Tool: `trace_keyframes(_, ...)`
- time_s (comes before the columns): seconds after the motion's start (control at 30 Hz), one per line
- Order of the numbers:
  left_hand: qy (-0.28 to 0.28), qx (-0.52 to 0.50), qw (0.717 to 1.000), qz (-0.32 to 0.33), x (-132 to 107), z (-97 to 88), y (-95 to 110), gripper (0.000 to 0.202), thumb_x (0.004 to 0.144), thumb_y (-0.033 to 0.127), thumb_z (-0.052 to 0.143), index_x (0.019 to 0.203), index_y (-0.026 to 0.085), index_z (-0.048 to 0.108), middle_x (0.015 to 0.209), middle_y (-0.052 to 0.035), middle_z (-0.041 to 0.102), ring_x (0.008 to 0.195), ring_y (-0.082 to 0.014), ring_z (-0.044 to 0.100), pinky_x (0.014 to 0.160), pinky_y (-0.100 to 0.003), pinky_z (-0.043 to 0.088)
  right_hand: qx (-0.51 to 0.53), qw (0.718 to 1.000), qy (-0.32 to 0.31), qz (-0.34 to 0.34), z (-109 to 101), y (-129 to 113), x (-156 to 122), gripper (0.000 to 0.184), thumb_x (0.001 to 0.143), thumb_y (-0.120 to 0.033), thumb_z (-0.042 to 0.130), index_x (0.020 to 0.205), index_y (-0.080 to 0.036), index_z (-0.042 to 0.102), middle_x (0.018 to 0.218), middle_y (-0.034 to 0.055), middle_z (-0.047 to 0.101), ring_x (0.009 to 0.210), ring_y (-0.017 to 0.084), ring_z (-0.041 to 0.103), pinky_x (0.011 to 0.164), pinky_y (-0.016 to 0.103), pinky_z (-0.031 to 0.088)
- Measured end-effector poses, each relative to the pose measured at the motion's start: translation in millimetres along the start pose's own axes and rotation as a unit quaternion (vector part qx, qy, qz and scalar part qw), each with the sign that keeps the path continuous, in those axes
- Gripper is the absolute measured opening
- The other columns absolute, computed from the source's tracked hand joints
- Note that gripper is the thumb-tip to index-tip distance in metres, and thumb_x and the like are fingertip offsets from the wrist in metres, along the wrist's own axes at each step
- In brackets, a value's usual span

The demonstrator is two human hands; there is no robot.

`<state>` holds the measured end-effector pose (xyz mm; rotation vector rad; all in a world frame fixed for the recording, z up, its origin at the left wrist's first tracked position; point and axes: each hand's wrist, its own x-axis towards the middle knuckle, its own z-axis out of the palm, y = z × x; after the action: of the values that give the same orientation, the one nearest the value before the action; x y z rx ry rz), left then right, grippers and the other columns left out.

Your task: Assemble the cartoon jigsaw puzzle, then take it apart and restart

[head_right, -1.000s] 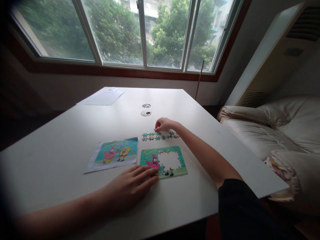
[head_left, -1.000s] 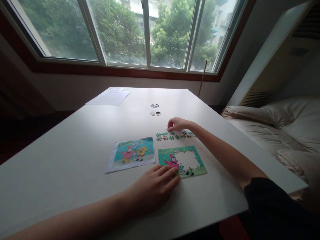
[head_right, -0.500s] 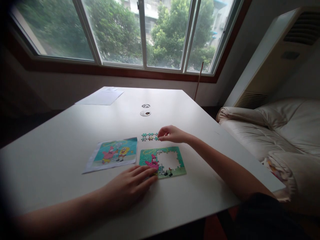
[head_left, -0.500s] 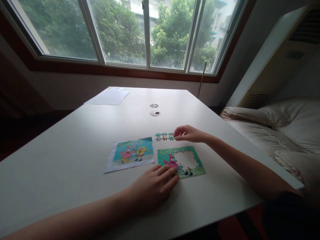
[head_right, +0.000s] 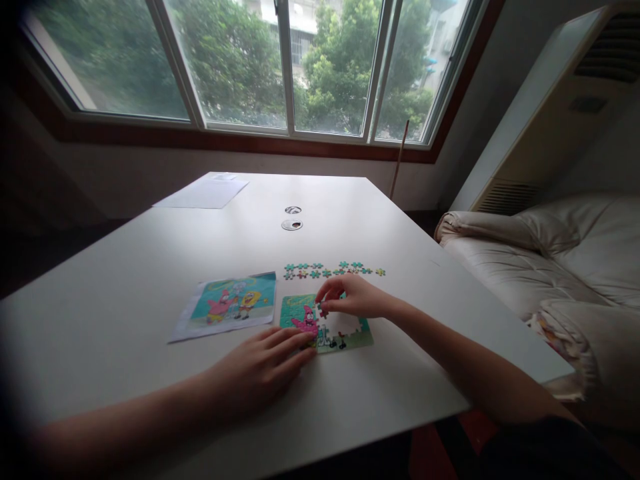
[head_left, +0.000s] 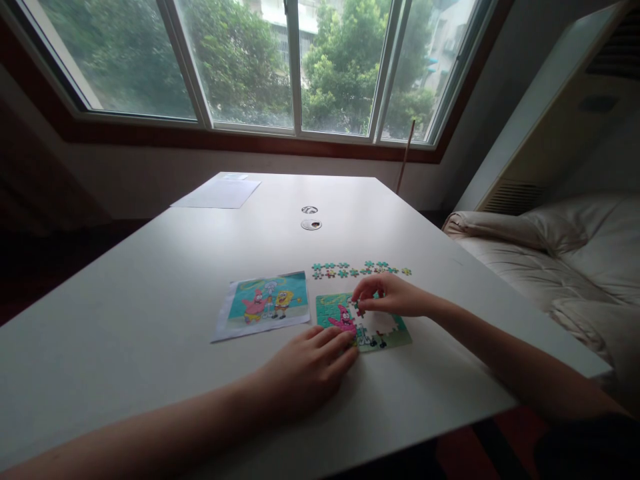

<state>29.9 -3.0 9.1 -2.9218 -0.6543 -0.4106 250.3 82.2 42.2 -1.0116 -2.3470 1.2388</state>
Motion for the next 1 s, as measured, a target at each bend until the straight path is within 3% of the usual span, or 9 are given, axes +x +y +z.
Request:
trace_keyframes(0.5,0.012,0.002,1.0,0.001,0.3,-0.6,0.9,0.027,0.086,0.015,0.042,0.11,0.012,0.052,0.116,-0.0124,0.055,0.096,-0.0249,0.053,0.078,-0.038,0.045,-0.106,0.994,0.01,-0.009,3.6,-2.7,-1.9,0.019,0.073,-0.029,0.059,0.086,-0.016,0.066,0.071,0.0018,0.064,0.064,0.011,0.056,0.059,0.021,0.042)
trace_keyframes(0.73,0.008,0.002,1.0,-0.003,0.3,1.0,0.5,0.027,0.086,0.016,0.041,0.11,0.012,0.052,0.116,-0.0117,0.054,0.097,-0.0252,0.053,0.079,-0.038,0.044,-0.178,0.982,0.049,-0.026,12.9,-4.6,-0.5,0.014,0.071,-0.025,0.062,0.082,-0.017,0.067,0.074,0.0034,0.066,0.067,0.012,0.056,0.062,0.022,0.041)
trace_keyframes(1.0,0.01,0.005,1.0,0.0,1.5,-1.4,0.8,0.027,0.086,0.015,0.04,0.11,0.013,0.052,0.114,-0.0123,0.055,0.094,-0.0246,0.054,0.077,-0.038,0.044,-0.188,0.979,0.068,-0.043,15.2,-1.9,0.4,0.013,0.07,-0.024,0.062,0.081,-0.018,0.066,0.073,0.002,0.066,0.067,0.012,0.057,0.064,0.022,0.041)
